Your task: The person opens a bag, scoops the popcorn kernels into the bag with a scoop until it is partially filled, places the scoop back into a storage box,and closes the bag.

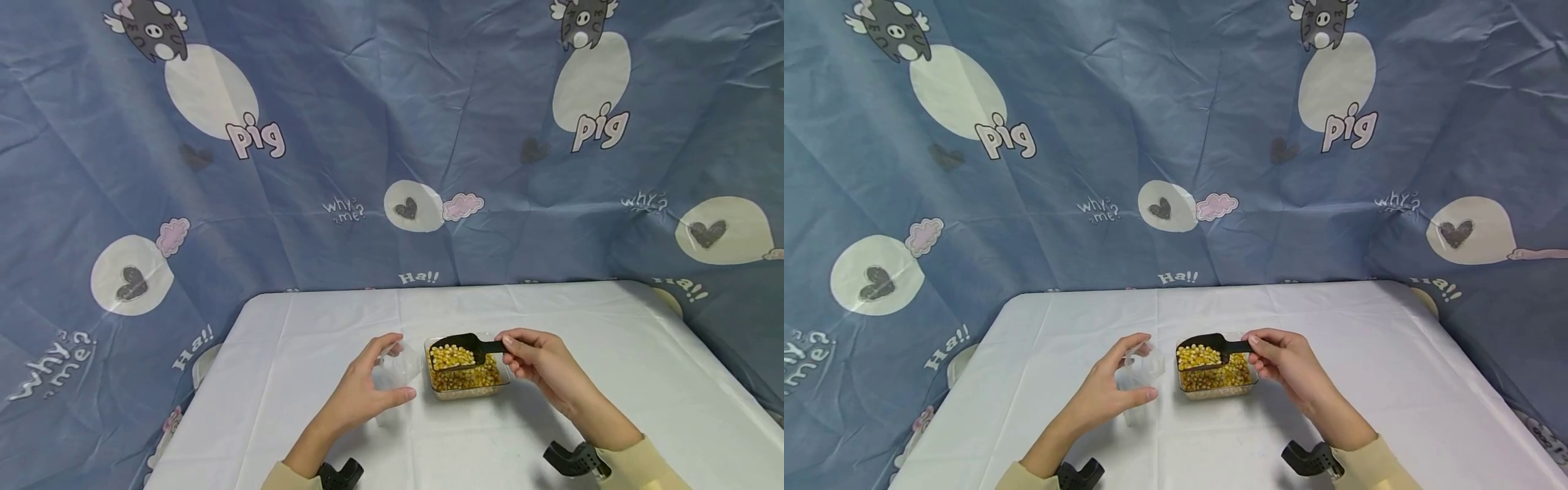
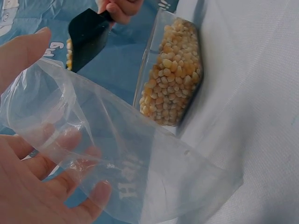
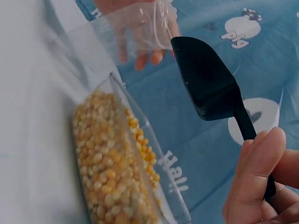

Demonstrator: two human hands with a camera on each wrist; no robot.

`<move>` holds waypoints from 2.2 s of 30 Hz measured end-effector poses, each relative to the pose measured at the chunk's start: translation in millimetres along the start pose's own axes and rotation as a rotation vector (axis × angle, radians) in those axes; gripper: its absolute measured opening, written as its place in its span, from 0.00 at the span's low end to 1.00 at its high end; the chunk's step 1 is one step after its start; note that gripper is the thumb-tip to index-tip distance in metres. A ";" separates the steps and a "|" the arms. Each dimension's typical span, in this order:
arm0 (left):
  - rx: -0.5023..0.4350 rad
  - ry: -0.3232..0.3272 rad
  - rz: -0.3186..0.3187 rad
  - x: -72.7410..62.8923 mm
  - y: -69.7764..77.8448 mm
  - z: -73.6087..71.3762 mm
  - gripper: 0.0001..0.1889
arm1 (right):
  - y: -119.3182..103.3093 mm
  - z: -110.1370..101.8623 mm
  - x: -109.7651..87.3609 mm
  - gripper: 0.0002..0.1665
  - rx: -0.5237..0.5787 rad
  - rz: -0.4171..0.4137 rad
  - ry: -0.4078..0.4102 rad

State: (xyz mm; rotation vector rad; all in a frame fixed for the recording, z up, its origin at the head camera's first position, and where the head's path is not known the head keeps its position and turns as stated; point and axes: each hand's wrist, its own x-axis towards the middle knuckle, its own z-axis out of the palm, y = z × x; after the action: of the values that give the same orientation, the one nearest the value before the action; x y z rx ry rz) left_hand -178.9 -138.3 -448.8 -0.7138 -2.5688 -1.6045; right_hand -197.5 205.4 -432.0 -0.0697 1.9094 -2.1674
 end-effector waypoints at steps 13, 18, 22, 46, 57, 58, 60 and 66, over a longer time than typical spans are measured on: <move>0.001 -0.014 -0.005 -0.8 1.3 0.4 0.44 | -8.1 18.9 0.4 0.27 0.035 -0.020 -0.043; -0.001 -0.025 0.009 -0.6 2.0 0.9 0.44 | -8.0 27.7 2.3 0.22 0.043 -0.024 -0.037; 0.003 -0.027 0.017 -0.5 2.3 1.6 0.44 | -8.2 34.8 4.0 0.21 0.040 -0.026 -0.038; 0.038 -0.019 0.009 -0.5 0.9 7.3 0.40 | -3.5 74.7 8.1 0.22 -0.017 -0.079 -0.041; 0.034 -0.014 0.006 -0.8 4.2 8.4 0.39 | -6.6 87.1 5.5 0.22 -0.072 -0.127 -0.032; 0.033 -0.012 0.008 -0.7 4.2 8.4 0.39 | -7.1 88.3 5.4 0.21 -0.082 -0.134 -0.027; 0.033 -0.009 0.010 -0.5 4.0 8.6 0.39 | -8.4 90.3 4.5 0.20 -0.106 -0.152 -0.020; 0.027 -0.006 0.005 -0.5 3.7 9.3 0.39 | -11.0 94.5 1.6 0.16 -0.209 -0.240 -0.006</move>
State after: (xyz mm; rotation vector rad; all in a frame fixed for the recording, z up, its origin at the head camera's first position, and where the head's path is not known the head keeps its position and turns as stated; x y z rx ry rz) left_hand -175.0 -129.2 -450.2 -0.7231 -2.5858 -1.5650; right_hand -181.8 114.6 -408.3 -0.3603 2.2178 -2.0945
